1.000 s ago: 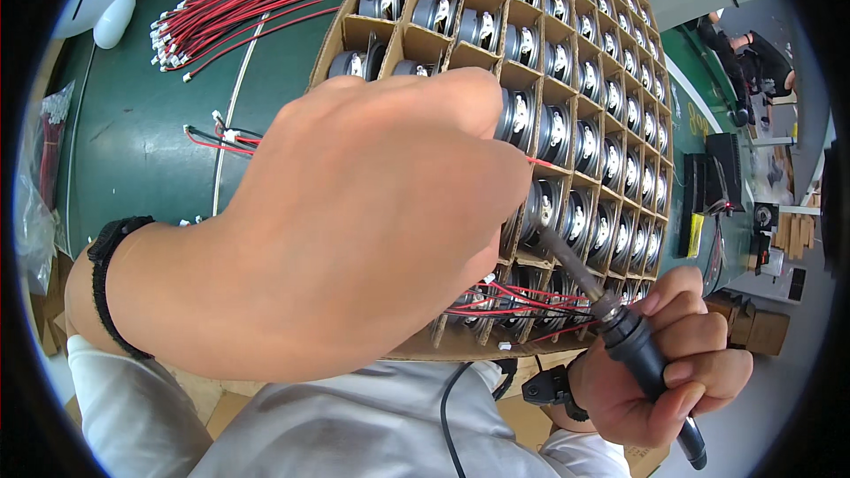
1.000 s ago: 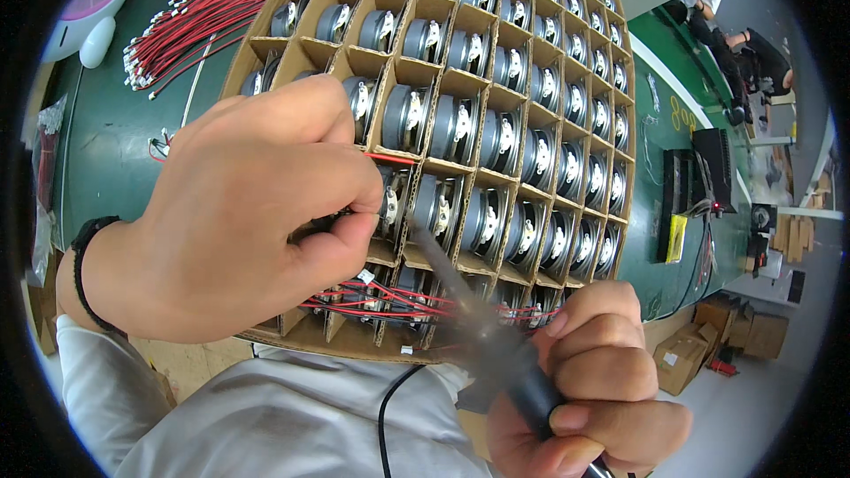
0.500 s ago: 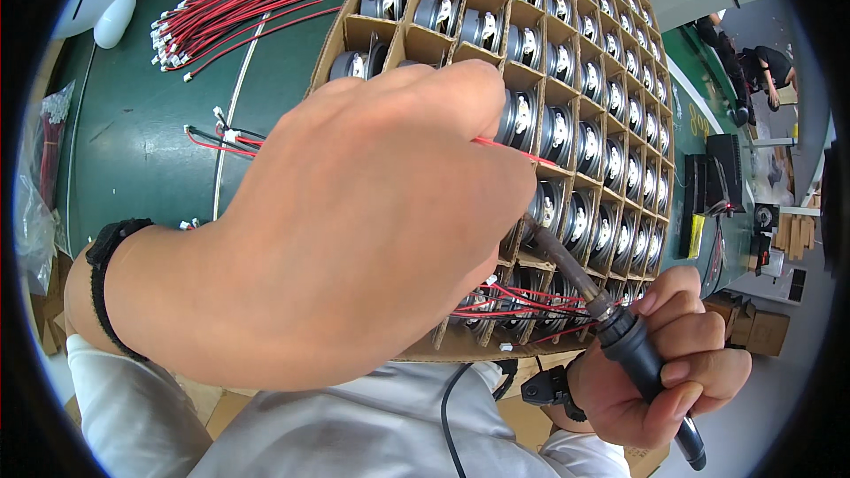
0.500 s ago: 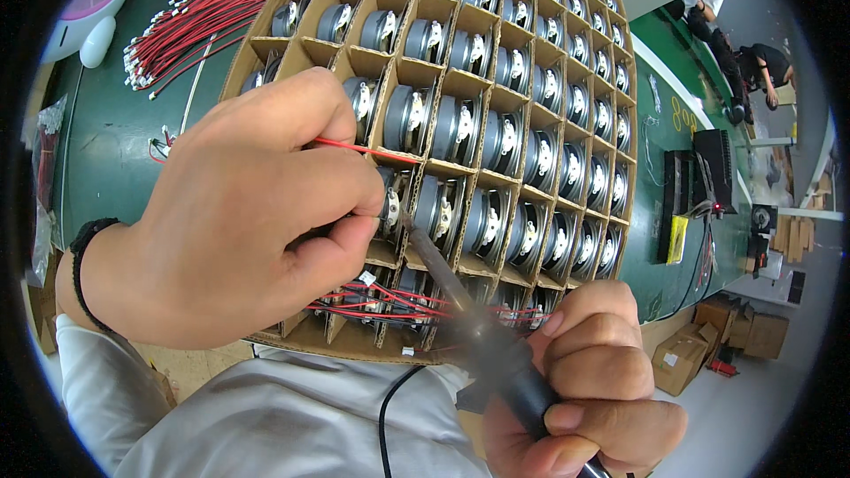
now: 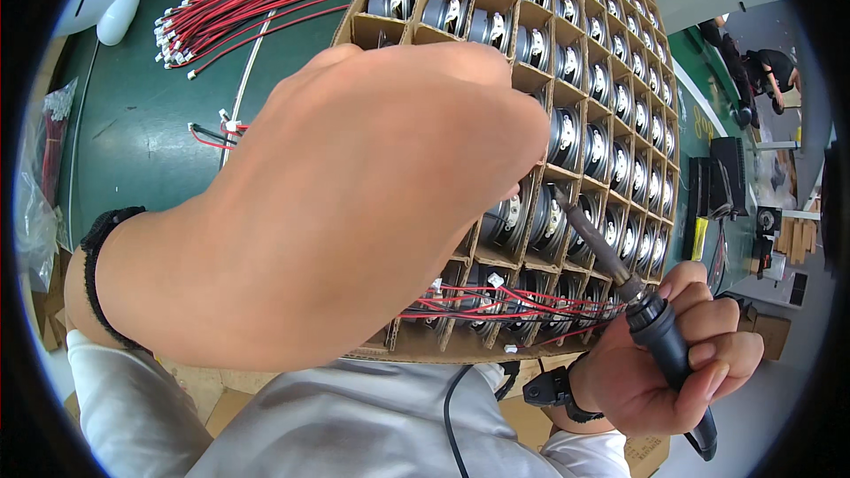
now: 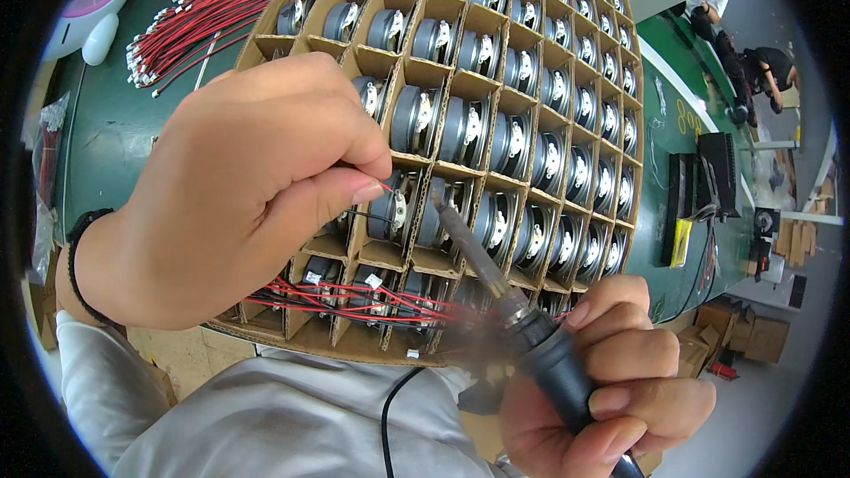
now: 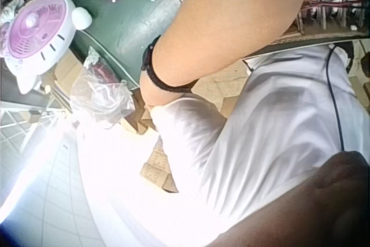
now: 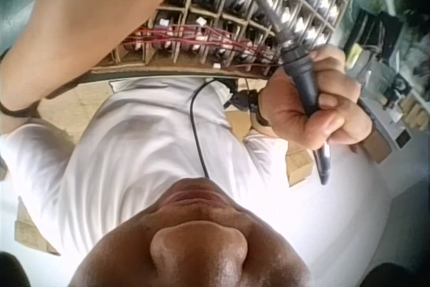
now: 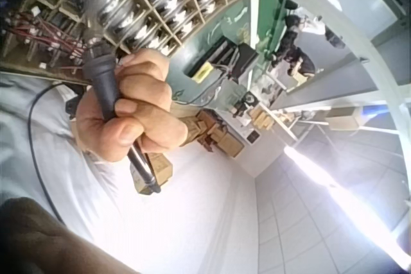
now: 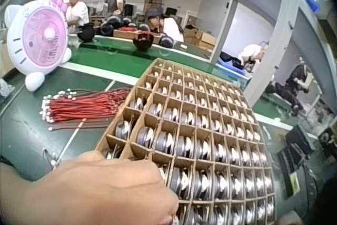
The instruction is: Soldering wires onto small electronic components arranged in a grid.
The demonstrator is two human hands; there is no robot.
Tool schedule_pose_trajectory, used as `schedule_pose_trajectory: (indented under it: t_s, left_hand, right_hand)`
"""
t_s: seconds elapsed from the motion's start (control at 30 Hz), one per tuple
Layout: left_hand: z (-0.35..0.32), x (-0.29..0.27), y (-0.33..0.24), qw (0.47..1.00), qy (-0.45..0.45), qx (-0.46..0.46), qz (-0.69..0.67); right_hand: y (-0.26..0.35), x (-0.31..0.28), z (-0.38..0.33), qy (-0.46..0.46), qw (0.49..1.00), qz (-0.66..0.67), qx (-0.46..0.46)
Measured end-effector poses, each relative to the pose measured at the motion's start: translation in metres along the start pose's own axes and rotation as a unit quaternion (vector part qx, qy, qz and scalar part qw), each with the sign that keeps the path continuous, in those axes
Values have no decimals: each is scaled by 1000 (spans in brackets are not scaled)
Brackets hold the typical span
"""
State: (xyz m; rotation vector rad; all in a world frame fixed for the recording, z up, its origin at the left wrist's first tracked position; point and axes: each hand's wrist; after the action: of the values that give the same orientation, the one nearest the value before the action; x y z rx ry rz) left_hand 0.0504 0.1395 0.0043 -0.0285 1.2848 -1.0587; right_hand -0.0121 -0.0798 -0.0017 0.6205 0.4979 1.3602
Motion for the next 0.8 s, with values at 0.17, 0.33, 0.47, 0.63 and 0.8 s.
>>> schedule_pose_trajectory:
  t_s: [0.17,0.33,0.47,0.63,0.8]
  left_hand:
    - [2,-1,-28,993,15,-119,19]
    - [-1,6,-20,996,-14,-79,30]
    - [-2,17,-5,996,-63,-63,12]
    - [-7,18,-10,996,-50,-71,25]
    - [-5,20,-2,996,-74,-51,1]
  right_hand:
    - [3,1,-1,29,999,28,22]
    - [1,6,-1,44,999,-14,15]
    - [1,10,-1,49,998,-29,24]
    - [0,11,-2,55,997,-45,17]
    - [1,7,-5,90,994,-55,-3]
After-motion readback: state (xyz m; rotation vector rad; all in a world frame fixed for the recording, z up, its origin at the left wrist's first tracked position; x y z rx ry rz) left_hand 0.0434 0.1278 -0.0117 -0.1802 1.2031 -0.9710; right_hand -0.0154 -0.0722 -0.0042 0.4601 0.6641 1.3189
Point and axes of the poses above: each hand's wrist, its own z-axis towards the middle knuckle, its own x-axis out of the palm, y = z × x, and after that the axes turned 8 degrees about z, right-handed
